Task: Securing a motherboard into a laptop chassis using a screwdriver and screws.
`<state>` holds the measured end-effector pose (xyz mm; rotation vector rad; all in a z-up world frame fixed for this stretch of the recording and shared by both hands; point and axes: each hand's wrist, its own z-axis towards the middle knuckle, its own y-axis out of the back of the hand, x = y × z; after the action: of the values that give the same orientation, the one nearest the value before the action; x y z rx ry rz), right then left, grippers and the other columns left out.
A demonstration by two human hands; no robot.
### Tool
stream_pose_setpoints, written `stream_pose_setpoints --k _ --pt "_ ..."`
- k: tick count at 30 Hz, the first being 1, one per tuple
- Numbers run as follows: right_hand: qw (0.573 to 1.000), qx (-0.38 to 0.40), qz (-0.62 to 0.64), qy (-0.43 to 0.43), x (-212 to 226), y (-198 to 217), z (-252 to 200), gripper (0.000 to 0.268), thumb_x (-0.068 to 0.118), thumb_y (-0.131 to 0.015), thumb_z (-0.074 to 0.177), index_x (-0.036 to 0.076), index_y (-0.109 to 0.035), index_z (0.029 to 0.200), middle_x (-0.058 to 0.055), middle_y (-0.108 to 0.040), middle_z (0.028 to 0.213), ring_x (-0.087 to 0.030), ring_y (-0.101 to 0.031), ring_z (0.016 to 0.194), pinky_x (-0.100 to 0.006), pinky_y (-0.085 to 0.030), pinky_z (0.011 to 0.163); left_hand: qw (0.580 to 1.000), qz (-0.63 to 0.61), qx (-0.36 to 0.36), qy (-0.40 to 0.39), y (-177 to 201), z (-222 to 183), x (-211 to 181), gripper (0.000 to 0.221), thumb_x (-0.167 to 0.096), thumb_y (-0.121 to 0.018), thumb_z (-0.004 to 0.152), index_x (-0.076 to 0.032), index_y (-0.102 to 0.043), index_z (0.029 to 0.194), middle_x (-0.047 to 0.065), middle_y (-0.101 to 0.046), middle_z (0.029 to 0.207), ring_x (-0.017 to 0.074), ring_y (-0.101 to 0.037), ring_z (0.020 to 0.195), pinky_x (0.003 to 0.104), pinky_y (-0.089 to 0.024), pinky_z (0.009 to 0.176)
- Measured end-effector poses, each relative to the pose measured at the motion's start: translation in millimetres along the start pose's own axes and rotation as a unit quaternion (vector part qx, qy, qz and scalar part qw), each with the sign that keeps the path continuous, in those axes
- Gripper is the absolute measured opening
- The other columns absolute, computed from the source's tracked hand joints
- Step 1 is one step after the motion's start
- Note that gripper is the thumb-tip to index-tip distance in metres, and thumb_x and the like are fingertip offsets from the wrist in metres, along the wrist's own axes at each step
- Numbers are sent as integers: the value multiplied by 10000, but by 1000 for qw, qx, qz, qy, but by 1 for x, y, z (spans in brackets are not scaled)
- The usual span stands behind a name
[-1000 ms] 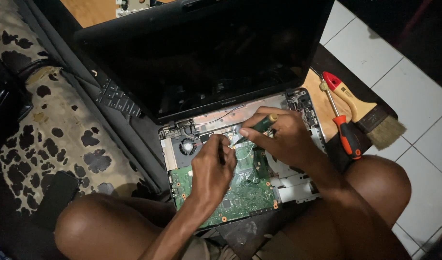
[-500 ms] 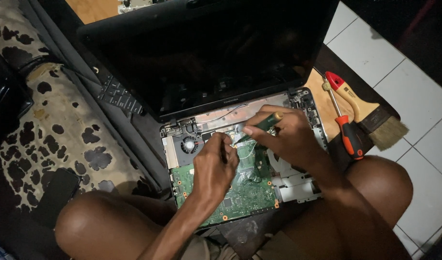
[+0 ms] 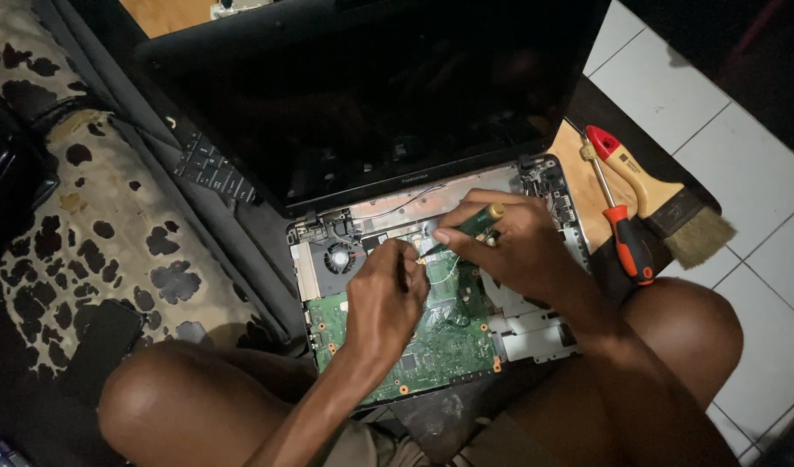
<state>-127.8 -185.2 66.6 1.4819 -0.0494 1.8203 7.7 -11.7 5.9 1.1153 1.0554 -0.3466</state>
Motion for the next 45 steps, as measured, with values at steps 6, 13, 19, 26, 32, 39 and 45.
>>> stream_pose_setpoints --k 6,13,19,26,32,39,45 --pt "1000 6 6 2 3 4 1 91 139 -808 1046 97 -876 1003 -92 -769 781 -214 -650 567 -359 -524 564 1000 -17 8 21 8 4 0 73 -4 -775 953 -26 -796 1018 146 -750 820 292 -773 694 399 -631 619" --pt "1000 15 -3 5 4 5 2 91 111 -799 1043 71 -878 1021 -133 -772 777 -256 -644 553 -386 -504 548 998 -38 14 42 14 13 -5 91 4 -757 954 -34 -837 975 142 -741 746 283 -718 661 378 -592 644" --pt "1000 14 -2 0 10 7 3 77 129 -817 1033 110 -886 1006 -95 -759 772 -242 -662 592 -382 -533 591 997 -38 13 62 11 17 6 61 -87 -856 864 -127 -842 908 93 -742 665 286 -705 623 400 -574 632" --pt "1000 5 2 -2 15 13 5 102 118 -796 1050 88 -876 993 -93 -745 750 -224 -639 597 -377 -519 602 985 -36 61 156 12 32 17 81 -143 -851 792 -193 -868 853 26 -758 653 205 -663 603 345 -571 636" --pt "1000 6 13 -5 14 20 0 123 127 -792 1058 85 -878 981 -90 -728 722 -239 -657 595 -381 -534 617 981 -41 66 177 10 35 13 59 -113 -857 784 -154 -882 818 55 -788 671 215 -699 634 351 -578 632" --pt "1000 -5 22 -8 16 21 -3 134 122 -785 1066 64 -865 976 -100 -721 723 -232 -636 606 -385 -522 635 980 -84 67 168 11 43 14 70 -28 -772 823 -38 -840 813 113 -745 635 229 -721 467 346 -584 518" --pt "1000 -18 14 -10 10 23 -3 123 120 -802 1061 64 -873 977 -119 -733 735 -257 -677 629 -403 -542 650 966 -146 115 177 31 38 -3 125 -21 -741 846 11 -835 922 154 -772 669 249 -752 488 360 -633 526"
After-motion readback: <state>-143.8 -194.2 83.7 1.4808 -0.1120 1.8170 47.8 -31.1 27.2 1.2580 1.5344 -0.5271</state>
